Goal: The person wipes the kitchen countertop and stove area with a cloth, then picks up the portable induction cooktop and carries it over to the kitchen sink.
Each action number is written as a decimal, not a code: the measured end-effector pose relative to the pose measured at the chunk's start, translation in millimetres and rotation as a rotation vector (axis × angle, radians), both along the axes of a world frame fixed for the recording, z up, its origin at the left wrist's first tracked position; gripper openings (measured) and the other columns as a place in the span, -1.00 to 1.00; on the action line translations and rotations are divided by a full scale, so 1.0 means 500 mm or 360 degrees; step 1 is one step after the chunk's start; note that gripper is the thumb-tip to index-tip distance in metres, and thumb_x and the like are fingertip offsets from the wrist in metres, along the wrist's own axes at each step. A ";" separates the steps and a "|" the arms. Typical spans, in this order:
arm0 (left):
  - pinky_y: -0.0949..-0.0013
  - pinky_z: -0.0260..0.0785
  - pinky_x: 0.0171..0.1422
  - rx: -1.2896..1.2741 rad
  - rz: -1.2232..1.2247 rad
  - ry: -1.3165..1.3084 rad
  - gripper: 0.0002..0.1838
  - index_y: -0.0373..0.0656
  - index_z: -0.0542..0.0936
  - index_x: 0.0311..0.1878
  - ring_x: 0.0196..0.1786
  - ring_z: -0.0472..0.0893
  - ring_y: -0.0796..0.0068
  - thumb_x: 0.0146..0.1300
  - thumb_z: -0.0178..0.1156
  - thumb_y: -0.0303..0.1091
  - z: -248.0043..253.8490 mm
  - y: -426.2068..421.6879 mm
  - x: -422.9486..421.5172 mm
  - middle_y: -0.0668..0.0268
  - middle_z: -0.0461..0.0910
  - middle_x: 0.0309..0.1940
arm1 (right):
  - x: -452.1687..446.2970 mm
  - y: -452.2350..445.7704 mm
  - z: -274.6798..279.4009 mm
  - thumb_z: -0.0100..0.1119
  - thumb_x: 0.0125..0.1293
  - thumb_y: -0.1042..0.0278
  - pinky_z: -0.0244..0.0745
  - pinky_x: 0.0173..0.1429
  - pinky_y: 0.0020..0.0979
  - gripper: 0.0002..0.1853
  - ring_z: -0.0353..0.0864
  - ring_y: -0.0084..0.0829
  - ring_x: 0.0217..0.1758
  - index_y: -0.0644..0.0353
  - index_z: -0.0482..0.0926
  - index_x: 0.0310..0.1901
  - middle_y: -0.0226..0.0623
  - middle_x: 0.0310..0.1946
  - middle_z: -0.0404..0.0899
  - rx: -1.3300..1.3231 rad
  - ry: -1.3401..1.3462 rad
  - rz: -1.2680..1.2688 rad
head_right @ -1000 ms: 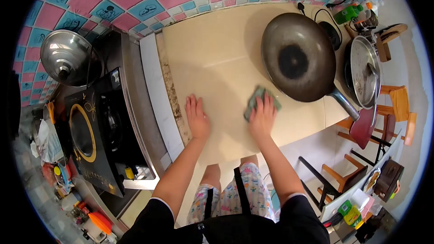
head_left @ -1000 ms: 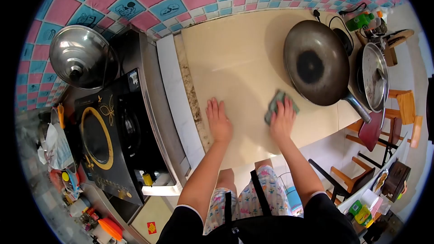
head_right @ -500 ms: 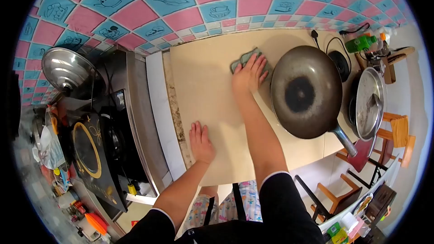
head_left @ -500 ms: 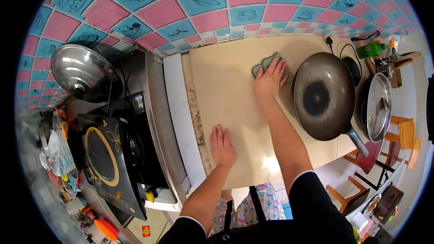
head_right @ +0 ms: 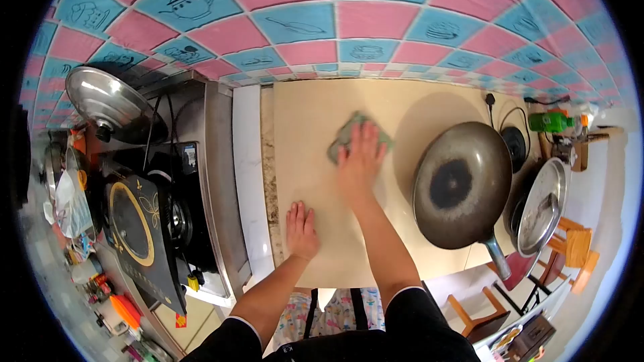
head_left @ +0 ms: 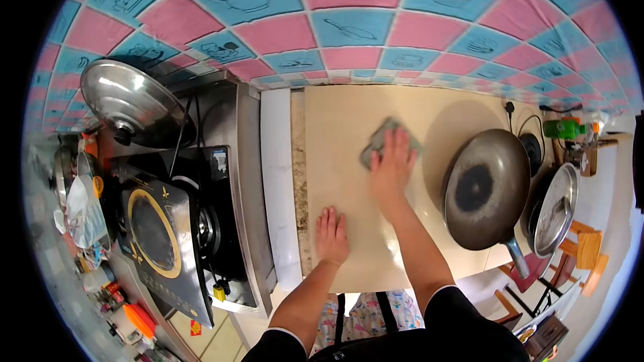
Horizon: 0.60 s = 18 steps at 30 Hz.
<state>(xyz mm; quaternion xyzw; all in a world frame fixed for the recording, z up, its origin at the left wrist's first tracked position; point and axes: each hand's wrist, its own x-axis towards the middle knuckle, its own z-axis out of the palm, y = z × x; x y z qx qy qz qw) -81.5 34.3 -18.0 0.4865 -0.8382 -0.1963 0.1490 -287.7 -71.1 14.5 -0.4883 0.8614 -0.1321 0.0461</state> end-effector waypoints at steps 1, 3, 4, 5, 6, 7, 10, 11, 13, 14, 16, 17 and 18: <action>-0.15 0.04 0.43 0.0035 -0.0016 0.0002 -0.43 -0.23 0.40 0.16 0.40 0.17 -0.12 -0.04 0.06 -0.58 0.002 0.003 0.000 -0.06 0.19 0.35 | 0.005 -0.018 -0.006 0.09 0.24 0.14 -0.20 0.46 0.09 -0.32 -0.06 -0.22 0.51 0.14 0.16 0.37 -0.19 0.43 0.05 0.0005 -0.0006 0.0027; -0.15 0.04 0.43 0.0057 -0.0002 -0.0003 -0.43 -0.22 0.40 0.17 0.40 0.16 -0.12 -0.04 0.07 -0.57 0.004 0.008 0.000 -0.06 0.19 0.35 | 0.023 -0.083 -0.013 0.03 0.28 0.10 -0.23 0.47 0.07 -0.33 -0.12 -0.14 0.53 0.17 0.15 0.38 -0.12 0.45 0.00 0.0014 0.0077 -0.0361; -0.15 0.04 0.43 0.0067 -0.0013 -0.0002 -0.42 -0.21 0.40 0.17 0.40 0.16 -0.13 -0.04 0.07 -0.56 0.003 0.004 -0.001 -0.06 0.18 0.35 | 0.036 -0.109 -0.026 0.03 0.28 0.09 -0.22 0.47 0.06 -0.32 -0.13 -0.16 0.53 0.17 0.13 0.38 -0.15 0.45 0.01 0.0003 0.0031 -0.0085; -0.15 0.04 0.43 0.0067 0.0012 -0.0009 -0.42 -0.21 0.40 0.17 0.40 0.16 -0.13 -0.04 0.07 -0.56 0.005 0.002 0.001 -0.06 0.18 0.35 | 0.062 -0.138 -0.024 0.03 0.28 0.09 -0.22 0.47 0.06 -0.32 -0.13 -0.16 0.53 0.17 0.13 0.38 -0.15 0.45 0.01 0.0002 0.0023 -0.0060; -0.14 0.03 0.43 0.0054 0.0011 0.0022 -0.42 -0.20 0.39 0.18 0.40 0.16 -0.11 -0.04 0.07 -0.56 0.006 0.002 0.001 -0.05 0.18 0.35 | 0.092 -0.168 -0.022 0.06 0.26 0.14 -0.18 0.47 0.04 -0.34 -0.08 -0.19 0.52 0.18 0.18 0.36 -0.16 0.43 0.04 -0.0062 -0.0051 0.0271; -0.14 0.03 0.44 0.0044 0.0011 0.0055 -0.41 -0.20 0.39 0.18 0.40 0.16 -0.10 -0.04 0.08 -0.55 0.008 0.005 -0.002 -0.04 0.18 0.35 | 0.107 -0.192 -0.017 0.09 0.24 0.18 -0.14 0.46 0.02 -0.36 -0.03 -0.22 0.50 0.18 0.22 0.33 -0.17 0.42 0.08 -0.0122 -0.0126 0.0601; -0.12 0.02 0.45 0.0022 -0.0007 0.0025 -0.41 -0.19 0.37 0.20 0.41 0.16 -0.07 -0.02 0.07 -0.55 0.003 0.005 0.002 -0.01 0.18 0.35 | 0.114 -0.264 -0.032 0.08 0.25 0.24 -0.10 0.45 -0.02 -0.42 0.01 -0.25 0.49 0.15 0.26 0.31 -0.21 0.40 0.11 -0.0275 -0.0182 0.0795; -0.12 0.02 0.45 0.0022 0.0008 0.0017 -0.41 -0.19 0.37 0.20 0.41 0.16 -0.07 -0.02 0.07 -0.55 0.004 0.003 0.002 -0.01 0.18 0.35 | 0.114 -0.277 -0.034 0.08 0.25 0.24 -0.10 0.45 -0.02 -0.42 0.01 -0.25 0.49 0.15 0.26 0.31 -0.21 0.40 0.11 -0.0276 -0.0191 0.0809; -0.11 0.01 0.45 0.0046 0.0000 0.0026 -0.42 -0.18 0.37 0.20 0.41 0.17 -0.05 0.00 0.06 -0.55 0.010 0.005 0.003 0.01 0.19 0.36 | 0.110 -0.284 -0.036 0.08 0.23 0.30 -0.06 0.45 -0.08 -0.47 0.11 -0.31 0.44 0.13 0.34 0.26 -0.25 0.37 0.19 -0.0285 -0.0212 0.0857; -0.11 0.01 0.45 0.0049 0.0002 0.0025 -0.42 -0.18 0.37 0.20 0.41 0.17 -0.05 0.00 0.06 -0.55 0.010 0.009 0.003 0.01 0.19 0.36 | 0.108 -0.265 -0.046 0.08 0.23 0.30 -0.06 0.45 -0.08 -0.47 0.11 -0.31 0.44 0.13 0.34 0.26 -0.25 0.37 0.19 -0.0282 -0.0215 0.0859; -0.10 0.01 0.45 0.0036 0.0007 0.0032 -0.44 -0.17 0.38 0.19 0.41 0.18 -0.05 0.02 0.06 -0.55 0.007 0.003 0.001 0.01 0.19 0.35 | 0.104 -0.216 -0.066 0.08 0.21 0.39 0.01 0.43 -0.09 -0.53 0.18 -0.30 0.40 0.11 0.40 0.20 -0.29 0.33 0.26 -0.0304 -0.0233 0.1052; -0.10 0.01 0.45 0.0032 0.0013 0.0036 -0.44 -0.17 0.38 0.19 0.41 0.18 -0.05 0.02 0.06 -0.55 0.008 0.001 0.000 0.01 0.19 0.35 | 0.104 -0.195 -0.059 0.08 0.21 0.39 0.01 0.43 -0.09 -0.53 0.18 -0.30 0.40 0.11 0.40 0.20 -0.29 0.33 0.26 -0.0306 -0.0229 0.1058; -0.10 0.02 0.45 0.0029 0.0022 0.0044 -0.45 -0.17 0.38 0.19 0.40 0.18 -0.05 0.03 0.05 -0.55 0.009 0.002 -0.002 0.02 0.19 0.35 | 0.105 -0.173 -0.050 0.06 0.21 0.41 0.03 0.42 -0.09 -0.55 0.21 -0.29 0.39 0.11 0.42 0.18 -0.28 0.30 0.30 -0.0335 -0.0305 0.1066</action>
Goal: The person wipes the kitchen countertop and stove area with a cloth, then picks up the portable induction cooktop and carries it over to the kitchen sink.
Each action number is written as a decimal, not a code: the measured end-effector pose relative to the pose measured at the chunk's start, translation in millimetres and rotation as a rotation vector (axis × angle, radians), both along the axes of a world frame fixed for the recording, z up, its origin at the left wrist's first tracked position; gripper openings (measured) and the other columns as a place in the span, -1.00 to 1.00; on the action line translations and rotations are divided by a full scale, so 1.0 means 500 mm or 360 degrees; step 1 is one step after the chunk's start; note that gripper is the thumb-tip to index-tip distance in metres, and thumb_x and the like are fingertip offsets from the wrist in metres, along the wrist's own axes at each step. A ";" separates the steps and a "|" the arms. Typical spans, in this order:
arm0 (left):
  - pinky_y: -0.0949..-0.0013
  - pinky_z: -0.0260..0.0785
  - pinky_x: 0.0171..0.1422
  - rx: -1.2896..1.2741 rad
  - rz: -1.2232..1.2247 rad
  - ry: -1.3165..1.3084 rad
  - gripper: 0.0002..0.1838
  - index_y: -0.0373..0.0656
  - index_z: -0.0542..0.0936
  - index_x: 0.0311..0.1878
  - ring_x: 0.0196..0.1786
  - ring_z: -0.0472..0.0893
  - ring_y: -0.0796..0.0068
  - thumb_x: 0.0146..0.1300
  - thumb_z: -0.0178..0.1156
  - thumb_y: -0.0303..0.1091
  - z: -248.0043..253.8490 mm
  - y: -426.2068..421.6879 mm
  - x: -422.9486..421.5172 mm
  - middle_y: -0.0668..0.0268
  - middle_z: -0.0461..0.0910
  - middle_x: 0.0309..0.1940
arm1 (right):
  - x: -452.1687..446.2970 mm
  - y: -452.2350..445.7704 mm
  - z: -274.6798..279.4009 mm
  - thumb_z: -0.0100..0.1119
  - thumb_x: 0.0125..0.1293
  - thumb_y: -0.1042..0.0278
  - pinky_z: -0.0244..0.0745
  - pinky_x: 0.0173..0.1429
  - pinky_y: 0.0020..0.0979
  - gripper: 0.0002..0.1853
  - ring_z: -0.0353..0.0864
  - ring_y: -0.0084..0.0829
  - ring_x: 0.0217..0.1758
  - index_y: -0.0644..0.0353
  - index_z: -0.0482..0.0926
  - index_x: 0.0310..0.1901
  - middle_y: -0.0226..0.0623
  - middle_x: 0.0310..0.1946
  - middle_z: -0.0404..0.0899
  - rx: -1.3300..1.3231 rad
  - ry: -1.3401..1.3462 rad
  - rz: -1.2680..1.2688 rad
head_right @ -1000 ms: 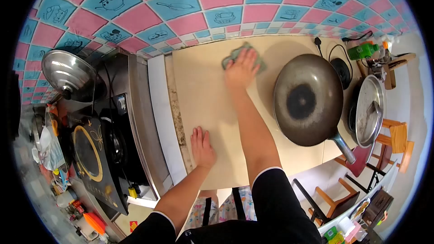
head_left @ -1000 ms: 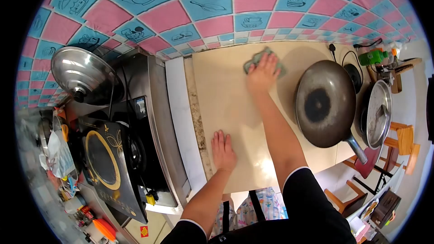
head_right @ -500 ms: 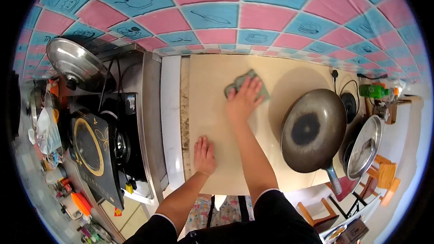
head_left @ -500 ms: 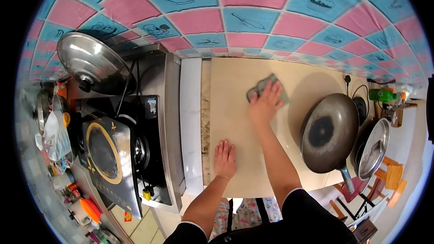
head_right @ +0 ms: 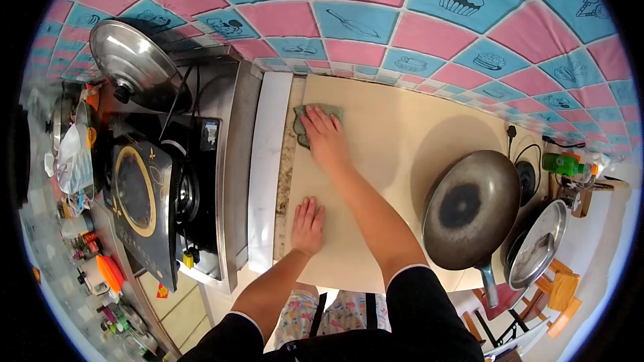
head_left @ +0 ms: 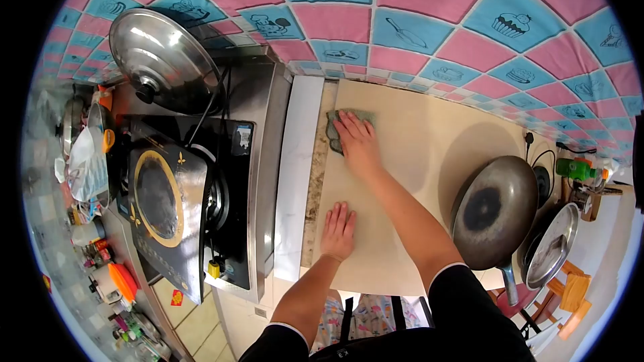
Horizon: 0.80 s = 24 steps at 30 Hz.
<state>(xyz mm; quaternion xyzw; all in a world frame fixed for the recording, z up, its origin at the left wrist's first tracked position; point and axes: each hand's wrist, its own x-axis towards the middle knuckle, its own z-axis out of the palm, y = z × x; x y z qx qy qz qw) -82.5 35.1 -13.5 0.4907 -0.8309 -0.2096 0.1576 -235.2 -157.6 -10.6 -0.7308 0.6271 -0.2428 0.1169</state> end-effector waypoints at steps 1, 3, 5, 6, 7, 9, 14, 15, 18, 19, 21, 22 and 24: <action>-0.10 0.02 0.45 -0.0001 0.0006 0.0007 -0.45 -0.16 0.38 0.19 0.40 0.19 -0.05 0.03 0.05 -0.55 0.001 0.002 -0.001 0.02 0.20 0.35 | 0.001 0.012 0.006 0.05 0.21 0.44 0.06 0.40 -0.09 -0.57 0.25 -0.29 0.37 0.11 0.45 0.15 -0.28 0.28 0.33 -0.0001 -0.0080 0.0012; -0.06 0.03 0.45 -0.0018 0.0002 -0.0032 -0.51 -0.16 0.40 0.18 0.40 0.20 -0.01 0.10 0.02 -0.52 0.000 0.005 0.002 0.03 0.21 0.35 | 0.003 -0.021 0.004 0.03 0.21 0.45 0.09 0.39 -0.09 -0.58 0.25 -0.29 0.37 0.11 0.45 0.14 -0.27 0.28 0.34 -0.0064 -0.0033 -0.0040; -0.03 0.04 0.45 -0.0042 0.0026 -0.0075 -0.56 -0.17 0.41 0.17 0.40 0.21 0.02 0.16 -0.01 -0.48 -0.003 0.002 0.001 0.04 0.22 0.35 | 0.005 -0.068 -0.001 0.02 0.21 0.46 0.11 0.37 -0.10 -0.59 0.26 -0.29 0.36 0.11 0.46 0.13 -0.27 0.27 0.34 -0.0134 0.0010 -0.0065; -0.02 0.04 0.46 -0.0008 0.0029 -0.0058 -0.56 -0.17 0.42 0.16 0.40 0.21 0.02 0.16 -0.02 -0.48 0.002 0.001 0.000 0.04 0.22 0.35 | 0.005 -0.085 -0.003 0.05 0.18 0.50 0.10 0.38 -0.09 -0.55 0.23 -0.28 0.38 0.12 0.45 0.15 -0.26 0.29 0.32 -0.0128 -0.0015 -0.0114; -0.01 0.03 0.46 0.0025 0.0027 -0.0041 -0.57 -0.17 0.43 0.16 0.40 0.21 0.03 0.17 -0.02 -0.48 0.006 0.002 0.002 0.05 0.22 0.35 | 0.006 -0.091 -0.002 0.09 0.14 0.55 0.09 0.39 -0.08 -0.51 0.21 -0.27 0.40 0.13 0.43 0.17 -0.25 0.31 0.29 -0.0120 -0.0040 -0.0168; 0.00 0.03 0.47 0.0021 0.0031 -0.0058 -0.56 -0.17 0.41 0.17 0.41 0.20 0.04 0.18 -0.03 -0.47 0.001 0.005 0.003 0.05 0.22 0.36 | 0.008 -0.055 -0.024 0.07 0.10 0.60 0.12 0.37 -0.08 -0.51 0.26 -0.22 0.36 0.15 0.45 0.13 -0.24 0.28 0.34 -0.0181 -0.0112 -0.0157; 0.01 0.01 0.48 0.0007 0.0015 -0.0084 -0.53 -0.19 0.37 0.22 0.41 0.20 0.05 0.19 -0.05 -0.44 0.003 -0.003 0.003 0.05 0.20 0.36 | 0.024 0.094 -0.004 -0.01 -0.01 0.77 0.27 0.26 -0.15 -0.54 0.42 -0.11 0.21 0.18 0.55 -0.04 -0.15 0.09 0.50 -0.0033 -0.0609 0.0241; -0.01 0.04 0.46 0.0010 0.0017 -0.0064 -0.53 -0.18 0.40 0.19 0.40 0.21 0.02 0.15 -0.02 -0.47 0.005 -0.003 0.002 0.04 0.23 0.34 | 0.029 0.081 0.002 -0.01 -0.01 0.77 0.27 0.26 -0.15 -0.54 0.42 -0.11 0.21 0.18 0.55 -0.04 -0.15 0.09 0.50 -0.0032 -0.0611 0.0257; -0.04 0.08 0.44 0.0018 0.0011 -0.0057 -0.53 -0.18 0.42 0.16 0.38 0.24 0.00 0.11 0.01 -0.51 0.012 -0.003 0.001 0.03 0.26 0.32 | 0.061 -0.027 0.043 -0.04 0.00 0.82 0.34 0.21 -0.20 -0.53 0.43 -0.07 0.16 0.23 0.53 -0.03 -0.06 0.00 0.51 -0.0238 -0.0896 0.0069; -0.04 0.08 0.44 0.0018 -0.0004 -0.0060 -0.53 -0.19 0.42 0.17 0.38 0.24 0.00 0.12 0.01 -0.51 0.013 -0.004 0.003 0.03 0.27 0.32 | 0.076 -0.084 0.054 0.02 0.04 0.73 0.34 0.22 -0.18 -0.58 0.42 -0.06 0.17 0.21 0.52 -0.02 -0.08 0.02 0.51 -0.0263 -0.0873 0.0088; 0.00 0.01 0.47 0.0035 -0.0012 -0.0086 -0.52 -0.20 0.38 0.20 0.42 0.18 0.03 0.15 -0.04 -0.49 0.012 -0.001 0.006 0.04 0.21 0.35 | 0.112 -0.174 0.028 0.07 0.16 0.50 0.22 0.32 -0.14 -0.60 0.30 -0.07 0.28 0.18 0.46 0.09 -0.09 0.16 0.41 -0.0116 -0.0592 0.0126; 0.03 -0.05 0.51 0.0033 -0.0024 -0.0085 -0.52 -0.20 0.35 0.23 0.45 0.11 0.06 0.19 -0.08 -0.48 0.010 0.000 0.005 0.04 0.16 0.38 | 0.128 -0.192 0.004 0.07 0.24 0.35 0.10 0.41 -0.12 -0.55 0.19 -0.10 0.39 0.15 0.40 0.19 -0.09 0.28 0.31 0.0048 -0.0327 0.0146; 0.00 -0.03 0.49 0.0027 -0.0029 -0.0067 -0.51 -0.21 0.36 0.22 0.44 0.13 0.03 0.15 -0.04 -0.50 0.007 0.001 0.006 0.04 0.17 0.37 | 0.152 -0.171 -0.004 0.01 0.29 0.20 -0.06 0.46 -0.09 -0.48 0.03 -0.14 0.46 0.13 0.29 0.28 -0.12 0.36 0.15 0.0082 -0.0042 0.0132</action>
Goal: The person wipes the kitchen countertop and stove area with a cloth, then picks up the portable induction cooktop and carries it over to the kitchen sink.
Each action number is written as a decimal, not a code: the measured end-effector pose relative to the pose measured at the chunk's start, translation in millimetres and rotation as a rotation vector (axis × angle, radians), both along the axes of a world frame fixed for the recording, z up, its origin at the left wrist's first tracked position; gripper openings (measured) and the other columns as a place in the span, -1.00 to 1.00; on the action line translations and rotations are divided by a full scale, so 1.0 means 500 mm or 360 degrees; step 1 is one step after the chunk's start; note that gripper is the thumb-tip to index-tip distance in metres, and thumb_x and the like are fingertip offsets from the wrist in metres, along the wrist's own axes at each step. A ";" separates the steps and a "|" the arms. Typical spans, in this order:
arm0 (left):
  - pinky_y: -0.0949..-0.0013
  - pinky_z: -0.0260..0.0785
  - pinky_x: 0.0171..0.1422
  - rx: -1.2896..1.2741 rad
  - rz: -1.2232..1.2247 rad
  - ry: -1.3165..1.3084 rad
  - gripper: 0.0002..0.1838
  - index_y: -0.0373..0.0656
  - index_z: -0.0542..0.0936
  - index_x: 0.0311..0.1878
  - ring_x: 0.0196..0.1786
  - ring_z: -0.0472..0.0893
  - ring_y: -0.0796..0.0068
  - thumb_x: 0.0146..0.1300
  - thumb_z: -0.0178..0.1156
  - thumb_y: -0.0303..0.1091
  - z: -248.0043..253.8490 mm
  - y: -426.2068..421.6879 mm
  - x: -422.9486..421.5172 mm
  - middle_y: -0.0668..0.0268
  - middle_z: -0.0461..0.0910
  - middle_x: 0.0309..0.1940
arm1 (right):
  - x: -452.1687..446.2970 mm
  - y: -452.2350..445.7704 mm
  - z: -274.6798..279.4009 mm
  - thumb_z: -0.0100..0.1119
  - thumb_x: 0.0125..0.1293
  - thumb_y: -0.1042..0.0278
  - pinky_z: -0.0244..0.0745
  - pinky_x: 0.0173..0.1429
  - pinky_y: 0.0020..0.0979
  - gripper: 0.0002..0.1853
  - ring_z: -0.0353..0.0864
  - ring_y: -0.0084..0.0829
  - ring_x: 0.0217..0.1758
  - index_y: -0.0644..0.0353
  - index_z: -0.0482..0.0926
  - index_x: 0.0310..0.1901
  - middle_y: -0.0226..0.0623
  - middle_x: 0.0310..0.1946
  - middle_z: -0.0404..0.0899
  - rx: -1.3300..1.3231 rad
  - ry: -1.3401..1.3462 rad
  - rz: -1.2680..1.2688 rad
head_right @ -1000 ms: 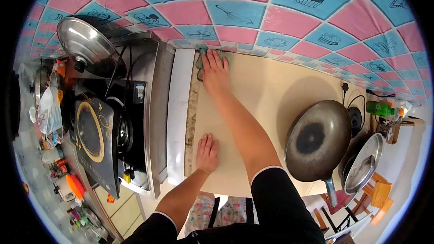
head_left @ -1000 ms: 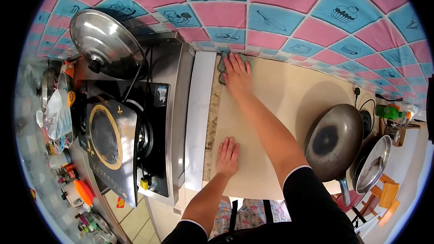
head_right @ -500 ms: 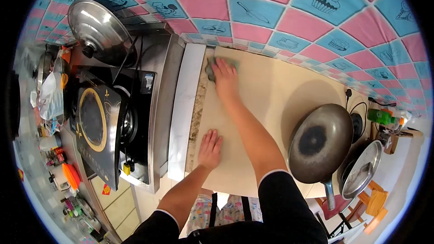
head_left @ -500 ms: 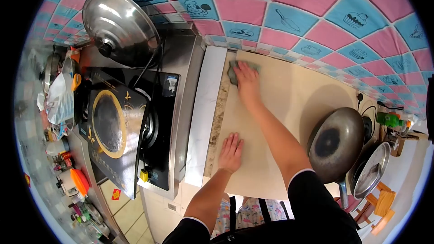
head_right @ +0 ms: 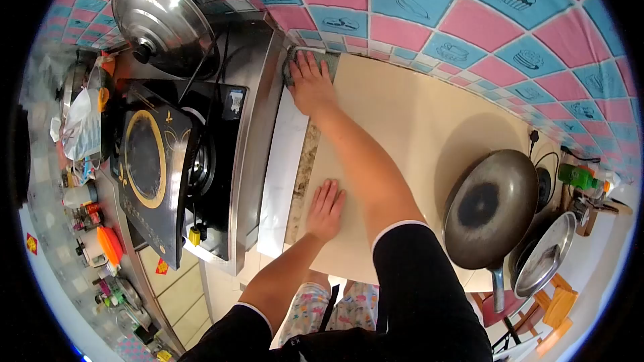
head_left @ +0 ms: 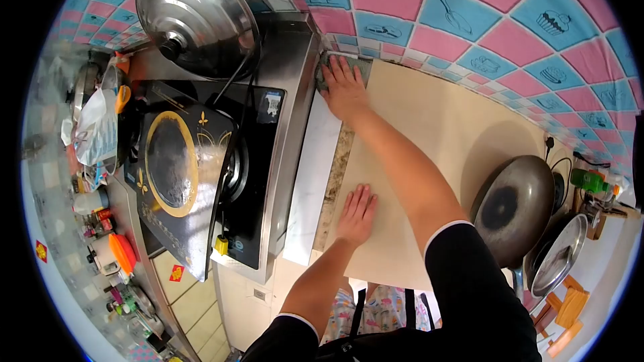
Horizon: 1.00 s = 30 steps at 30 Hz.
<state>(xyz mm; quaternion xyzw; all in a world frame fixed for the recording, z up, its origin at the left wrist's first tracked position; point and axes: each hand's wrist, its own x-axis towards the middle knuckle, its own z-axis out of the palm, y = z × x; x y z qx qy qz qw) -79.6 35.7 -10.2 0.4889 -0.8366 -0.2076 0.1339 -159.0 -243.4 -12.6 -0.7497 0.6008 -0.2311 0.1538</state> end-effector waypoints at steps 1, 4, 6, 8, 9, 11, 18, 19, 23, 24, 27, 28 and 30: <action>-0.03 -0.01 0.48 -0.0009 0.0009 0.0024 -0.50 -0.22 0.38 0.20 0.42 0.15 0.00 0.12 -0.01 -0.52 -0.001 0.002 0.000 0.03 0.18 0.37 | 0.008 0.016 -0.003 -0.05 0.34 0.06 -0.22 0.52 -0.06 -0.39 -0.13 -0.19 0.53 0.11 0.18 0.37 -0.16 0.45 0.00 0.0021 0.0293 0.0008; 0.03 -0.06 0.51 0.0002 -0.0007 -0.0049 -0.52 -0.22 0.34 0.23 0.45 0.12 0.06 0.19 -0.08 -0.48 0.005 -0.002 -0.001 0.04 0.16 0.38 | 0.026 0.074 0.016 -0.12 0.37 -0.04 -0.34 0.52 -0.01 -0.32 -0.28 -0.21 0.56 0.10 0.04 0.43 -0.21 0.50 -0.17 0.0226 0.0389 0.0103; 0.03 -0.09 0.52 0.0067 -0.0012 -0.0040 -0.52 -0.23 0.33 0.24 0.46 0.09 0.06 0.20 -0.08 -0.47 0.001 0.002 0.000 0.05 0.13 0.39 | 0.044 0.128 0.026 -0.09 0.36 -0.03 -0.30 0.52 -0.01 -0.31 -0.26 -0.18 0.56 0.10 0.04 0.43 -0.18 0.49 -0.15 0.0211 0.0425 0.0141; 0.03 -0.12 0.53 0.0124 -0.0022 -0.0030 -0.51 -0.23 0.32 0.25 0.47 0.06 0.06 0.21 -0.08 -0.46 -0.010 0.007 0.001 0.05 0.10 0.41 | 0.070 0.178 0.038 -0.11 0.35 -0.08 -0.34 0.53 -0.01 -0.27 -0.31 -0.18 0.56 0.08 -0.02 0.45 -0.20 0.50 -0.20 0.0352 0.0446 0.0193; 0.03 -0.15 0.53 0.0191 -0.0024 -0.0022 -0.51 -0.23 0.31 0.26 0.48 0.02 0.07 0.22 -0.07 -0.41 -0.019 0.011 0.003 0.07 0.08 0.42 | 0.081 0.198 0.041 -0.11 0.35 -0.08 -0.34 0.53 -0.01 -0.27 -0.31 -0.18 0.56 0.08 -0.02 0.45 -0.20 0.50 -0.20 0.0355 0.0450 0.0184; 0.03 -0.18 0.54 0.0267 -0.0033 -0.0014 -0.50 -0.23 0.30 0.28 0.49 -0.01 0.08 0.24 -0.06 -0.37 -0.024 0.015 0.003 0.08 0.06 0.43 | 0.103 0.240 0.044 -0.10 0.35 -0.11 -0.38 0.53 -0.01 -0.24 -0.36 -0.20 0.57 0.07 -0.06 0.46 -0.22 0.51 -0.25 0.0440 0.0464 0.0206; 0.13 -0.12 0.50 -0.0053 -0.0099 -0.0029 -0.51 -0.18 0.38 0.24 0.46 0.10 0.13 0.30 -0.02 -0.15 -0.049 0.041 0.018 0.13 0.21 0.37 | 0.149 0.352 0.064 -0.11 0.33 -0.14 -0.41 0.53 -0.01 -0.20 -0.40 -0.21 0.57 0.07 -0.10 0.46 -0.22 0.51 -0.31 0.0566 0.0547 0.0210; 0.15 -0.05 0.48 0.0052 -0.0054 0.0160 -0.53 -0.18 0.38 0.23 0.43 0.15 0.13 0.29 0.01 -0.20 -0.061 0.058 0.026 0.12 0.28 0.32 | 0.152 0.368 0.066 -0.11 0.33 -0.15 -0.41 0.53 -0.02 -0.20 -0.39 -0.21 0.57 0.08 -0.10 0.46 -0.20 0.51 -0.31 0.0590 0.0563 0.0228; 0.12 0.25 0.32 0.0619 0.0224 0.0849 -0.71 -0.23 0.53 -0.05 0.25 0.38 0.05 0.13 0.10 -0.45 0.024 0.224 0.116 0.08 0.48 0.09 | 0.176 0.439 0.058 -0.09 0.32 -0.17 -0.37 0.53 -0.03 -0.19 -0.34 -0.19 0.57 0.12 -0.06 0.45 -0.16 0.51 -0.26 0.0506 0.0523 0.0225; 0.07 0.33 0.26 0.0308 0.0134 0.0819 -0.80 -0.26 0.59 -0.20 0.19 0.42 0.02 0.09 0.10 -0.51 0.030 0.264 0.148 0.07 0.51 0.03 | 0.181 0.456 0.059 -0.09 0.32 -0.17 -0.37 0.53 -0.03 -0.19 -0.34 -0.19 0.57 0.12 -0.06 0.45 -0.16 0.51 -0.26 0.0504 0.0517 0.0218; 0.11 0.38 0.21 0.0203 0.0298 0.0675 -0.76 -0.28 0.57 -0.19 0.14 0.47 0.01 0.05 0.02 -0.60 0.065 0.371 0.247 0.07 0.52 0.01 | 0.207 0.531 0.066 -0.05 0.29 -0.19 -0.32 0.52 -0.01 -0.17 -0.29 -0.17 0.56 0.13 -0.01 0.44 -0.14 0.50 -0.20 0.0496 0.0457 0.0275; 0.14 0.39 0.19 0.0237 0.0370 0.0679 -0.73 -0.29 0.56 -0.18 0.14 0.49 0.02 0.04 0.00 -0.64 0.102 0.378 0.274 0.06 0.53 0.01 | 0.215 0.557 0.069 -0.04 0.27 -0.21 -0.31 0.52 0.00 -0.16 -0.28 -0.16 0.56 0.14 0.00 0.44 -0.13 0.49 -0.18 0.0507 0.0450 0.0321; 0.14 0.33 0.25 0.0405 0.0852 0.0819 -0.78 -0.27 0.57 -0.15 0.17 0.48 -0.01 0.30 -0.09 -0.55 0.089 0.429 0.329 -0.04 0.52 0.04 | 0.235 0.611 0.073 0.00 0.24 -0.23 -0.29 0.51 0.01 -0.13 -0.26 -0.15 0.56 0.14 0.02 0.43 -0.12 0.49 -0.15 0.0547 0.0434 0.0395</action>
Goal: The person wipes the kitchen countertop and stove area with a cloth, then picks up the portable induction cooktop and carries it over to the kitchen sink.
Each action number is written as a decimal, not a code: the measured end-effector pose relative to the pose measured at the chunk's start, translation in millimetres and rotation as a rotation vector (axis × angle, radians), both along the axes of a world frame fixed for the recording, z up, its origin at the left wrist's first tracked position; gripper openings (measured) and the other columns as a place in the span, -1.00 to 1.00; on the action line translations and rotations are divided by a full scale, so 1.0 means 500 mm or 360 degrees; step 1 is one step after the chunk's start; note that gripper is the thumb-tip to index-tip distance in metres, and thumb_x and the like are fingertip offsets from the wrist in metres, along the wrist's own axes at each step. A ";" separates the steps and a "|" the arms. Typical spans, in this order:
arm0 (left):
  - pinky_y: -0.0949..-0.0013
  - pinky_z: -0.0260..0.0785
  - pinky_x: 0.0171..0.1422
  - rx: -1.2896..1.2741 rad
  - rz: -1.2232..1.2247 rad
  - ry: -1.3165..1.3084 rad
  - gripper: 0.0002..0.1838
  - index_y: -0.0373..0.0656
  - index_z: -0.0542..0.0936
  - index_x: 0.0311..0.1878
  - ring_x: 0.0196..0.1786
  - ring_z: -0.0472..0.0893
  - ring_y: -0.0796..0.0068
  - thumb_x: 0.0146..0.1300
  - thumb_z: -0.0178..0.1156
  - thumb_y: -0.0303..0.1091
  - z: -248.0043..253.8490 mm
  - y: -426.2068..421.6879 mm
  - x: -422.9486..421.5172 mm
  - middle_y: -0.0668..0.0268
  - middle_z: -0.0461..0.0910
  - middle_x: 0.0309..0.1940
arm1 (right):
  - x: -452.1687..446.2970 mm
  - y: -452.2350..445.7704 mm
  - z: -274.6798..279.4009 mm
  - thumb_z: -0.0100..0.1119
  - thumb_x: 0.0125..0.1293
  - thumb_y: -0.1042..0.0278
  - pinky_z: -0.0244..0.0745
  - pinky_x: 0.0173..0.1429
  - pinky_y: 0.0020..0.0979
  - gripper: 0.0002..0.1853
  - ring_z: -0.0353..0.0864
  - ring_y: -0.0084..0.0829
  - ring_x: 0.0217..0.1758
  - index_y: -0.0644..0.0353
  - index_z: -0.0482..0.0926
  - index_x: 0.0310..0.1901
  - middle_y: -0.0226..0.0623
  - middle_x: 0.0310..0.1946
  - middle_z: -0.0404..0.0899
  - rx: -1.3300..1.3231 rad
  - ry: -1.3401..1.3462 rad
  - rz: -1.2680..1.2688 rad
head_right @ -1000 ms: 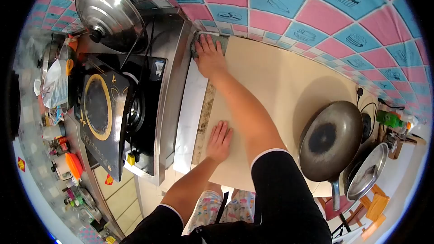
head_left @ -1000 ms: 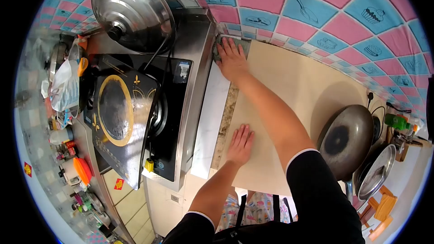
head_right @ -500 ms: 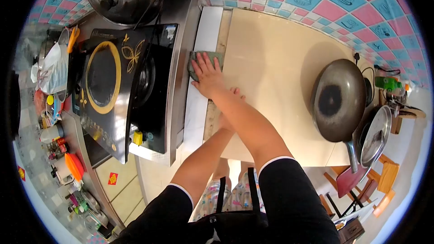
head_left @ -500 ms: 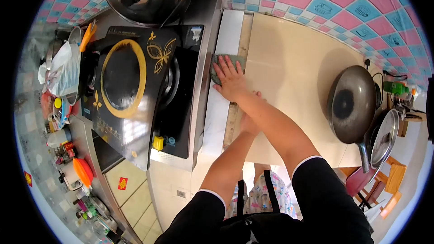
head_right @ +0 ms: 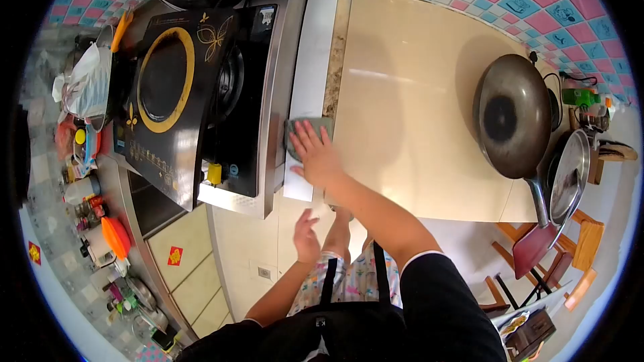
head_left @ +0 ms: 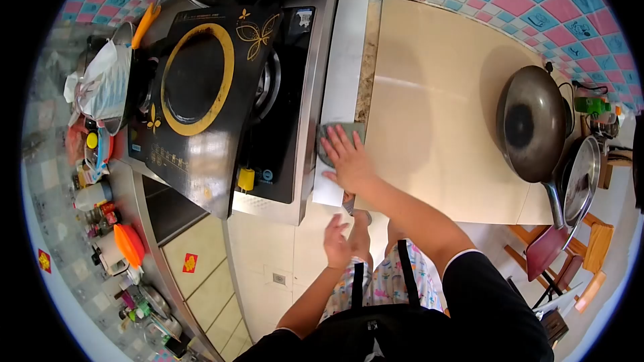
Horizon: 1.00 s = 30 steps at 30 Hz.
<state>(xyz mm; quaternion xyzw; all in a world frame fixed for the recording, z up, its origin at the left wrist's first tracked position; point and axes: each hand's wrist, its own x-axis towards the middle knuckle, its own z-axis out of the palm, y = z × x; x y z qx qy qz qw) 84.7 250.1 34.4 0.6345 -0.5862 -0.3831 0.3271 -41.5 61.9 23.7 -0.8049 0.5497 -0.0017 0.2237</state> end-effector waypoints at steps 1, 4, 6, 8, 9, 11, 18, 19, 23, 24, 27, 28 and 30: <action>0.21 0.34 0.24 0.0230 0.0229 0.0110 -0.73 -0.29 0.55 -0.10 0.19 0.49 0.11 0.32 -0.16 -0.56 -0.018 0.014 0.025 -0.01 0.52 0.04 | 0.009 0.026 0.001 0.00 0.24 -0.23 -0.29 0.51 0.01 -0.13 -0.26 -0.15 0.56 0.14 0.02 0.43 -0.12 0.49 -0.15 0.0003 -0.0002 0.0000; 0.28 0.31 0.27 0.0657 0.0562 0.0317 -0.66 -0.33 0.47 0.03 0.21 0.48 0.20 0.29 -0.24 -0.60 -0.051 0.013 0.088 0.04 0.49 0.08 | 0.030 0.101 0.010 0.07 0.20 -0.17 -0.23 0.51 0.00 -0.15 -0.20 -0.17 0.55 0.13 0.07 0.41 -0.14 0.47 -0.09 0.0046 -0.0168 0.0080; 0.38 0.34 0.20 0.0730 0.0971 0.0799 -0.68 -0.30 0.44 0.08 0.12 0.51 0.33 0.27 -0.11 -0.65 -0.050 -0.010 0.098 0.16 0.51 0.06 | 0.033 0.137 0.013 0.10 0.19 -0.06 -0.18 0.50 -0.01 -0.21 -0.14 -0.19 0.54 0.13 0.12 0.39 -0.17 0.46 -0.04 0.0009 -0.0161 0.0138; 0.37 0.34 0.21 0.0723 0.0990 0.0829 -0.67 -0.30 0.42 0.10 0.12 0.51 0.34 0.28 -0.09 -0.64 -0.045 -0.016 0.099 0.15 0.51 0.05 | 0.041 0.175 -0.014 0.14 0.13 0.27 0.07 0.43 -0.09 -0.41 0.09 -0.24 0.47 0.13 0.32 0.25 -0.23 0.40 0.14 -0.0328 -0.0182 0.0133; 0.36 0.33 0.22 0.0718 0.1011 0.0861 -0.67 -0.30 0.40 0.13 0.11 0.52 0.34 0.29 -0.07 -0.63 -0.043 -0.015 0.101 0.15 0.52 0.04 | 0.043 0.196 -0.027 0.14 0.13 0.27 0.07 0.43 -0.09 -0.41 0.09 -0.24 0.47 0.13 0.32 0.25 -0.23 0.40 0.14 -0.0326 -0.0185 0.0128; 0.36 0.33 0.23 0.0703 0.1016 0.0860 -0.68 -0.30 0.40 0.12 0.11 0.52 0.35 0.30 -0.07 -0.62 -0.035 -0.005 0.093 0.14 0.51 0.04 | 0.041 0.237 -0.042 0.12 0.08 0.37 0.21 0.35 -0.17 -0.58 0.29 -0.25 0.34 0.10 0.49 0.05 -0.27 0.24 0.37 -0.0344 -0.0540 0.0161; 0.32 0.30 0.30 0.0514 0.0685 0.0603 -0.63 -0.35 0.44 0.09 0.15 0.50 0.31 0.25 -0.20 -0.71 -0.002 0.009 0.051 0.08 0.50 0.06 | -0.113 0.203 0.056 -0.02 0.06 0.57 0.32 0.20 -0.18 -0.73 0.45 -0.17 0.11 0.13 0.59 -0.21 -0.21 -0.07 0.56 -0.0293 -0.0788 -0.0481; 0.32 0.29 0.31 0.0450 0.0559 0.0550 -0.60 -0.36 0.43 0.10 0.16 0.50 0.29 0.24 -0.23 -0.72 0.003 0.009 0.042 0.07 0.50 0.07 | -0.169 0.148 0.065 0.01 0.02 0.56 0.32 0.20 -0.15 -0.73 0.44 -0.14 0.10 0.15 0.58 -0.20 -0.19 -0.06 0.55 -0.0469 -0.0790 -0.0636; 0.25 0.27 0.36 0.0379 0.0331 0.0451 -0.65 -0.39 0.40 0.09 0.18 0.49 0.24 0.29 -0.24 -0.70 0.014 -0.008 -0.003 0.04 0.48 0.08 | -0.363 -0.026 -0.007 0.06 0.16 0.34 0.15 0.34 -0.07 -0.63 0.21 -0.07 0.36 0.09 0.52 0.04 -0.09 0.27 0.32 -0.0549 -0.0155 -0.0967; 0.25 0.27 0.36 0.0379 0.0310 0.0451 -0.64 -0.39 0.40 0.10 0.19 0.48 0.23 0.29 -0.25 -0.70 0.017 -0.017 -0.017 0.03 0.48 0.09 | -0.349 -0.023 -0.004 0.06 0.16 0.34 0.15 0.34 -0.07 -0.63 0.21 -0.07 0.36 0.09 0.52 0.04 -0.09 0.27 0.32 -0.0546 -0.0152 -0.0981; 0.25 0.25 0.37 0.0367 0.0236 0.0443 -0.62 -0.39 0.39 0.11 0.21 0.47 0.21 0.28 -0.26 -0.71 0.027 -0.040 -0.048 0.02 0.46 0.11 | -0.249 0.030 0.000 0.06 0.23 0.09 -0.06 0.43 0.05 -0.47 -0.01 -0.14 0.49 0.01 0.37 0.24 -0.17 0.42 0.07 -0.0406 0.0022 -0.0739; 0.24 0.25 0.37 0.0331 0.0199 0.0446 -0.62 -0.39 0.39 0.11 0.22 0.46 0.21 0.28 -0.27 -0.72 0.028 -0.049 -0.059 0.02 0.46 0.12 | -0.215 0.087 0.004 0.05 0.24 0.01 -0.12 0.45 0.09 -0.42 -0.05 -0.16 0.51 -0.02 0.32 0.29 -0.20 0.45 0.02 -0.0305 -0.0093 -0.0621; 0.24 0.24 0.37 0.0299 0.0122 0.0413 -0.62 -0.39 0.39 0.12 0.22 0.46 0.21 0.27 -0.27 -0.72 0.027 -0.077 -0.076 0.02 0.46 0.13 | -0.173 0.203 0.009 0.06 0.24 -0.05 -0.17 0.47 0.06 -0.36 -0.08 -0.18 0.52 -0.09 0.27 0.34 -0.23 0.45 0.02 -0.0075 -0.0244 -0.0415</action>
